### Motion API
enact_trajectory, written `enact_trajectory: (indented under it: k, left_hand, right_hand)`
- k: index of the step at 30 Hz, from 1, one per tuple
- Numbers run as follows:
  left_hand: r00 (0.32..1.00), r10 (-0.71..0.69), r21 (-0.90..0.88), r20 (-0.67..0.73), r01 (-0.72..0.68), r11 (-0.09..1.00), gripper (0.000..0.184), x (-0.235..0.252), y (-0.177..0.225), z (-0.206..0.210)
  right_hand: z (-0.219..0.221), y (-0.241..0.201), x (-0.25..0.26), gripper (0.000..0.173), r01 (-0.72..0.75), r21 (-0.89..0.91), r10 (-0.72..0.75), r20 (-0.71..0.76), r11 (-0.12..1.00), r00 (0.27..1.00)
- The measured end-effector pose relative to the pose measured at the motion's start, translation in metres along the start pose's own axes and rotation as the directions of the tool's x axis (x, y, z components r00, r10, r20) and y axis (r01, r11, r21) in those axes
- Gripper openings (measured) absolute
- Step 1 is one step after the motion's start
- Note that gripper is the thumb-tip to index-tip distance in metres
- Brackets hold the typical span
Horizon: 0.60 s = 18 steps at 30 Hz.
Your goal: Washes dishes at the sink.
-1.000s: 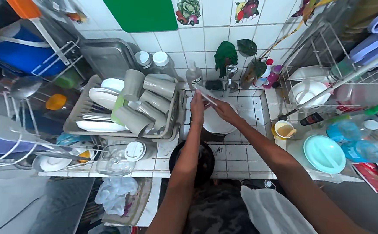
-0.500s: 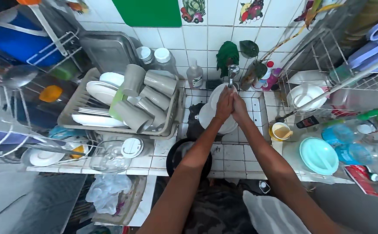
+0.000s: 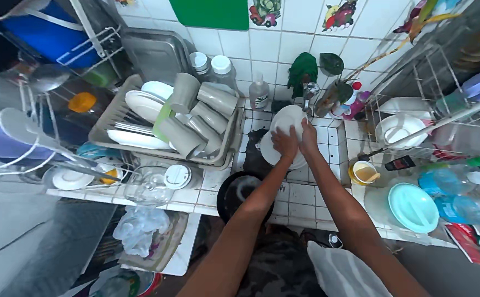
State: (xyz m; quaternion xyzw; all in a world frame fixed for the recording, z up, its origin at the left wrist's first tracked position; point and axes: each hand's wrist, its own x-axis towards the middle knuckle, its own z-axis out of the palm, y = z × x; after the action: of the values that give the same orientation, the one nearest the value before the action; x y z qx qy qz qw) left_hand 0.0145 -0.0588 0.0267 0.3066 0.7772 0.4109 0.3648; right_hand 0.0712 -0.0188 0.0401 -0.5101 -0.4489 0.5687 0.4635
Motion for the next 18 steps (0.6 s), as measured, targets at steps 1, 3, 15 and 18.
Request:
enact_trajectory:
  k: [1,3,15,18]
  left_hand:
    - [1.0,0.018,-0.033,-0.002,-0.018,0.999,0.083,-0.006,-0.001,0.001]
    - [0.996,0.093,-0.092,0.015,-0.091,0.992,0.076,-0.015,-0.008,0.006]
    - [0.995,-0.056,0.121,0.082,0.046,0.992,0.057,0.001,-0.061,-0.07]
    - [0.988,-0.073,0.171,0.135,0.049,0.984,0.083,0.007,-0.086,-0.08]
  right_hand:
    - [0.004,-0.003,0.004,0.047,0.01,-0.031,-0.01,-0.003,0.999,1.0]
    - [0.008,-0.008,0.013,0.045,0.021,-0.091,-0.023,-0.02,0.996,1.0]
    - [0.007,-0.03,-0.022,0.04,0.339,-0.521,-0.244,0.243,0.783,0.939]
    - [0.026,-0.072,-0.053,0.039,0.511,-0.614,-0.323,0.398,0.602,0.859]
